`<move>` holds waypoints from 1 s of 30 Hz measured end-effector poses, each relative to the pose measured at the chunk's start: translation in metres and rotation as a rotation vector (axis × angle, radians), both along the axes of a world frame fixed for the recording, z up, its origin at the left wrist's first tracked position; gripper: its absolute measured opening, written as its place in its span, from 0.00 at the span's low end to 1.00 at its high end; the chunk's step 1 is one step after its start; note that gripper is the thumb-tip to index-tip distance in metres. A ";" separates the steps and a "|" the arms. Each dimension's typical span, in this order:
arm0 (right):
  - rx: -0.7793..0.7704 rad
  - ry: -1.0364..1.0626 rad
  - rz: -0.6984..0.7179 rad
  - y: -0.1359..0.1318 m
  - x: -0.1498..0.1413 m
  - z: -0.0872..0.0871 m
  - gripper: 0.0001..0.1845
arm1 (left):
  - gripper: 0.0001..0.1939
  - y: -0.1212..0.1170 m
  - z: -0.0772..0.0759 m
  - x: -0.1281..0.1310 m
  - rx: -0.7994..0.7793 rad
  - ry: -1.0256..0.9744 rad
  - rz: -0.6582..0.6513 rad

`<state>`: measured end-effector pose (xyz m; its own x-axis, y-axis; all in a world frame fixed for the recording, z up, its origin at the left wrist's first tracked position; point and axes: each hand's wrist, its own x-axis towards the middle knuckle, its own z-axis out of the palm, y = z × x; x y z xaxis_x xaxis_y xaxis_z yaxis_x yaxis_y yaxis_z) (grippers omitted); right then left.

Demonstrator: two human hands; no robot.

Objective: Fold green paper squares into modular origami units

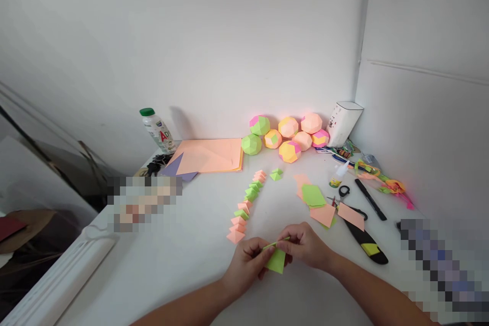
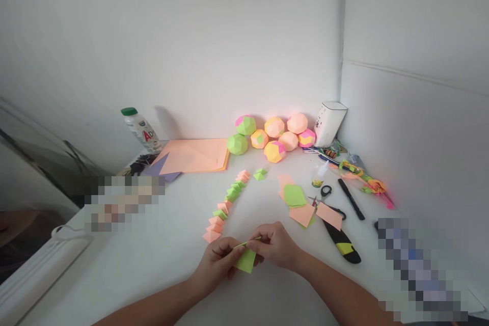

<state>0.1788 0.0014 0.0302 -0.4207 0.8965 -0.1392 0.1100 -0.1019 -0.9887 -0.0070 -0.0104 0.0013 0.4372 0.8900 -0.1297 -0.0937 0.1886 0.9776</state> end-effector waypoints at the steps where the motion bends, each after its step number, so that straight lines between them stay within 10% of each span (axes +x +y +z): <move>1: -0.004 0.000 0.000 0.000 0.000 0.000 0.16 | 0.18 0.000 0.002 0.000 0.014 -0.012 0.002; 19: 0.013 -0.004 -0.057 0.003 0.003 0.005 0.16 | 0.13 0.006 0.008 -0.001 -0.047 -0.177 0.179; 30: 0.189 -0.152 -0.045 -0.005 -0.013 0.004 0.05 | 0.14 0.003 0.007 0.003 0.072 -0.012 0.045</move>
